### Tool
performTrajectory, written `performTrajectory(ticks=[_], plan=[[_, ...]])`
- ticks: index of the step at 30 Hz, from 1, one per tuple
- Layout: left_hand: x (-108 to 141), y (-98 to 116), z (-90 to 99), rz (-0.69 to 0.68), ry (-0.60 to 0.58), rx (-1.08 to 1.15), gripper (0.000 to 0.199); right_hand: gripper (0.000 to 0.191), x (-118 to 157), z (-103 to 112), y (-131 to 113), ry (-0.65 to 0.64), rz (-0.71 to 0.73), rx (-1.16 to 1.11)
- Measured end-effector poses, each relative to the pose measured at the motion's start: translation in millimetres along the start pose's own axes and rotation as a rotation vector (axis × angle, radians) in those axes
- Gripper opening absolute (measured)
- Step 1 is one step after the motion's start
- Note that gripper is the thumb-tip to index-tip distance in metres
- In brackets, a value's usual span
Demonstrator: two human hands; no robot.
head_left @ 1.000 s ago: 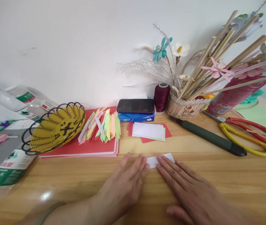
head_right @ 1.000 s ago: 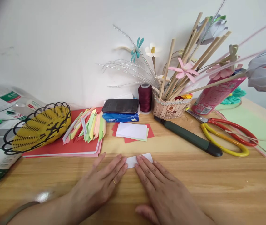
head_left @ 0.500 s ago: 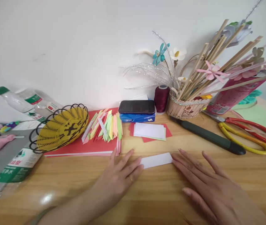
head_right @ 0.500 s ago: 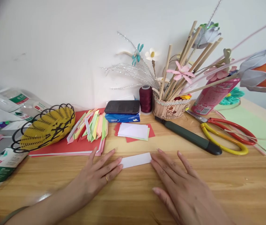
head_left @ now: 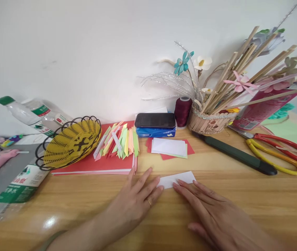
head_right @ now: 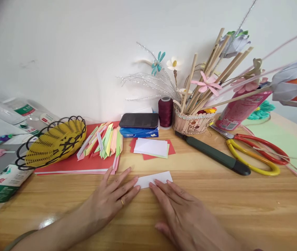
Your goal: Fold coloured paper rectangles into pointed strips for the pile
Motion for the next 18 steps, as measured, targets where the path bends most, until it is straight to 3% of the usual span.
performTrajectory(ticks=[7,12,18], plan=[[9.1,-6.8,-8.2,0.031,-0.020,0.149,0.045,0.059,23.3,-9.4,23.2,-0.061,-0.103,-0.070],[14.6,-12.8,-12.6,0.053,-0.080,0.255,0.048,0.057,37.0,-16.3,32.3,-0.131,-0.132,-0.048],[22.8,-16.1,-17.3,0.071,-0.029,0.303,0.046,0.055,41.9,-22.8,39.5,-0.145,-0.174,-0.076]])
Point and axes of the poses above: each hand's wrist, its own x-axis away from the middle knuckle, its own z-axis out of the back of the hand, y = z × x, the point moved 3 cm from there along -x, towards the middle knuckle, and after that the axes turned 12 degrees about x, right-handed, at the moved point
